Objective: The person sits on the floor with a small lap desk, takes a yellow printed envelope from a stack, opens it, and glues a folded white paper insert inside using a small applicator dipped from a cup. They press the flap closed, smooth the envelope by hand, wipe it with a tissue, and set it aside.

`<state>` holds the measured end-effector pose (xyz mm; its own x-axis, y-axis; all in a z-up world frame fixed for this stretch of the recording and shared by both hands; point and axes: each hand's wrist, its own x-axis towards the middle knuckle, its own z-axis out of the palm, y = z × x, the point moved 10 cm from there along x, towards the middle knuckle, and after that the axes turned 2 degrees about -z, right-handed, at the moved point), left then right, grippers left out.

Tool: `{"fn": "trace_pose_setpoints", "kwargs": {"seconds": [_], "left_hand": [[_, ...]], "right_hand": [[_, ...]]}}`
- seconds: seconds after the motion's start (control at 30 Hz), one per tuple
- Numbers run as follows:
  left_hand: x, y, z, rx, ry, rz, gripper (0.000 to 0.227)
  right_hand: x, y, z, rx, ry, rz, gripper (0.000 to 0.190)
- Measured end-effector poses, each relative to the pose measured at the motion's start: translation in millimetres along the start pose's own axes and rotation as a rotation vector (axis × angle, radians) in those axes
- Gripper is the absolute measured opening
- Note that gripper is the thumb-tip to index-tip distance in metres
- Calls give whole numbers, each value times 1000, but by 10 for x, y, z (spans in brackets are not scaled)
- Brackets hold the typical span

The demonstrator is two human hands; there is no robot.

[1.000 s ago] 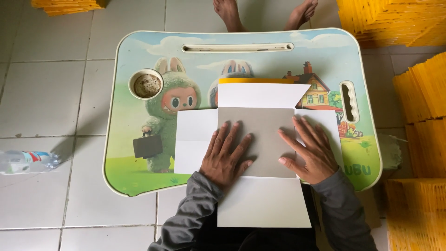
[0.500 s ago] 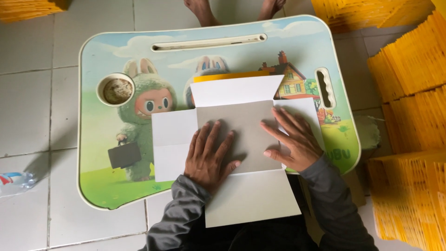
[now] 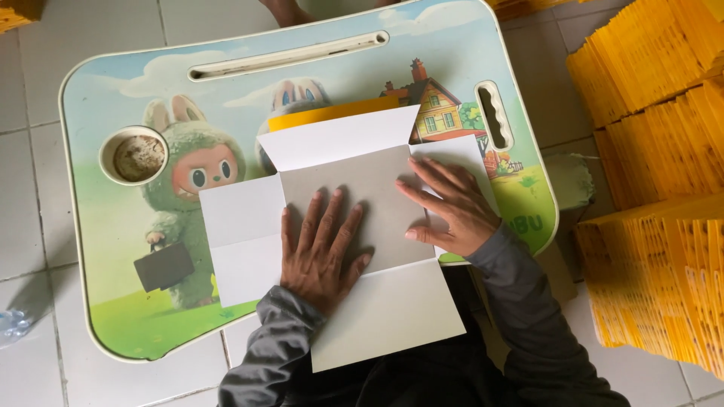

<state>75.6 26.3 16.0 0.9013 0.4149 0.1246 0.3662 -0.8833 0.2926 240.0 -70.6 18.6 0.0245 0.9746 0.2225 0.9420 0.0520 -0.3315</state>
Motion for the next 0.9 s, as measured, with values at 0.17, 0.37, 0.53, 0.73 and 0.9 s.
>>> {"fn": "trace_pose_setpoints", "kwargs": {"seconds": [0.17,0.37,0.53,0.73,0.9], "left_hand": [[-15,-5,41,33,17,14,68],[-11,103,-50,73,173,58,66],[-58,137,-90,83,301,76,61],[-76,129,-39,105,330,83,68],[-28,156,69,71,149,65,65]], "right_hand": [[-15,9,15,6,-25,11,73],[-5,-1,18,-27,-37,-10,74],[20,-70,-23,-48,-8,-43,72],[12,-22,27,-46,-32,-9,75],[14,-37,16,-45,-30,-1,74]]}}
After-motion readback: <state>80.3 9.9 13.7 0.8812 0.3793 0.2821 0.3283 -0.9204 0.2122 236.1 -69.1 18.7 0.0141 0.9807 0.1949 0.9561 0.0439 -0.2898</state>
